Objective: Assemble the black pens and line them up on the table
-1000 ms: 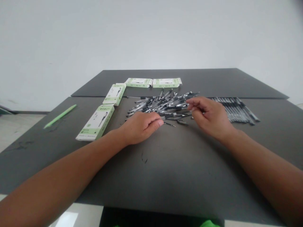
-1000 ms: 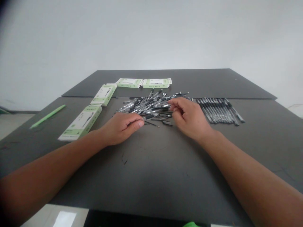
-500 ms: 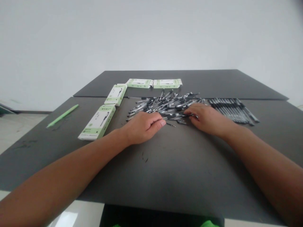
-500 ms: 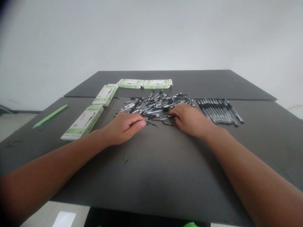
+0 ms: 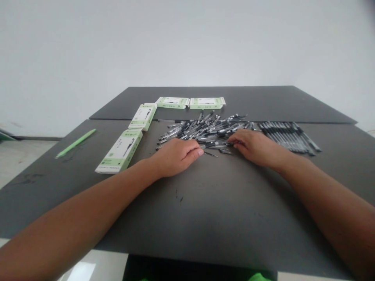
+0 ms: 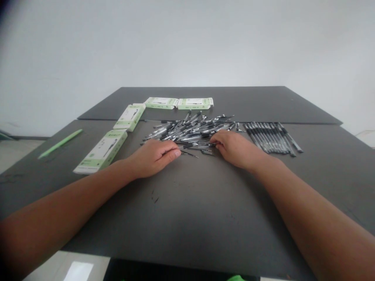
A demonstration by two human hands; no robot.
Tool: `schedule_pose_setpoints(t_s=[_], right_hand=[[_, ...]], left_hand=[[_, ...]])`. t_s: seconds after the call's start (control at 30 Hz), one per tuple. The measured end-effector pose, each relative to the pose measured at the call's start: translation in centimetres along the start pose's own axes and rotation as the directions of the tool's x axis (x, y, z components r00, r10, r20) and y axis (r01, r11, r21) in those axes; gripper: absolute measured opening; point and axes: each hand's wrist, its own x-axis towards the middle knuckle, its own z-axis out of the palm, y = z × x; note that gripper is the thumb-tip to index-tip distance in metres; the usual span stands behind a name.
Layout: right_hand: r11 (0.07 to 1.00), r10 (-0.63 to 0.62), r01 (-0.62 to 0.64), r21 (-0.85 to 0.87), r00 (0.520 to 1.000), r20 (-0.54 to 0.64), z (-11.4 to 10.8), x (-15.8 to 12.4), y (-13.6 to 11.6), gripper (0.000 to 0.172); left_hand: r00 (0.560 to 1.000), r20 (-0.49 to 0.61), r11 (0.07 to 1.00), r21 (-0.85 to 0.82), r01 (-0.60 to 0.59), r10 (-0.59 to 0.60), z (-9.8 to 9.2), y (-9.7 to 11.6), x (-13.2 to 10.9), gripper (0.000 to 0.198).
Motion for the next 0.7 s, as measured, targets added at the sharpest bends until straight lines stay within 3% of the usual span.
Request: schedule_pose_setpoints(t_s=[0.37,0.7], right_hand=[[0.997,0.011,-0.013,0.072,0.999,0.035,-0.1,-0.3,-0.6,0.023],[0.993,-0.054,0.052,0.109,0.998,0.017,-0.1,-0.2,-1.4,0.022]], left_hand=[[1.000,0.026,1.000,0.016,0.014,-0.015,0.0,0.0,0.1,0.039],[0.999,0.042,1.000,0.006,0.020,-0.021,0.3,-0.5,0.1,0.040]])
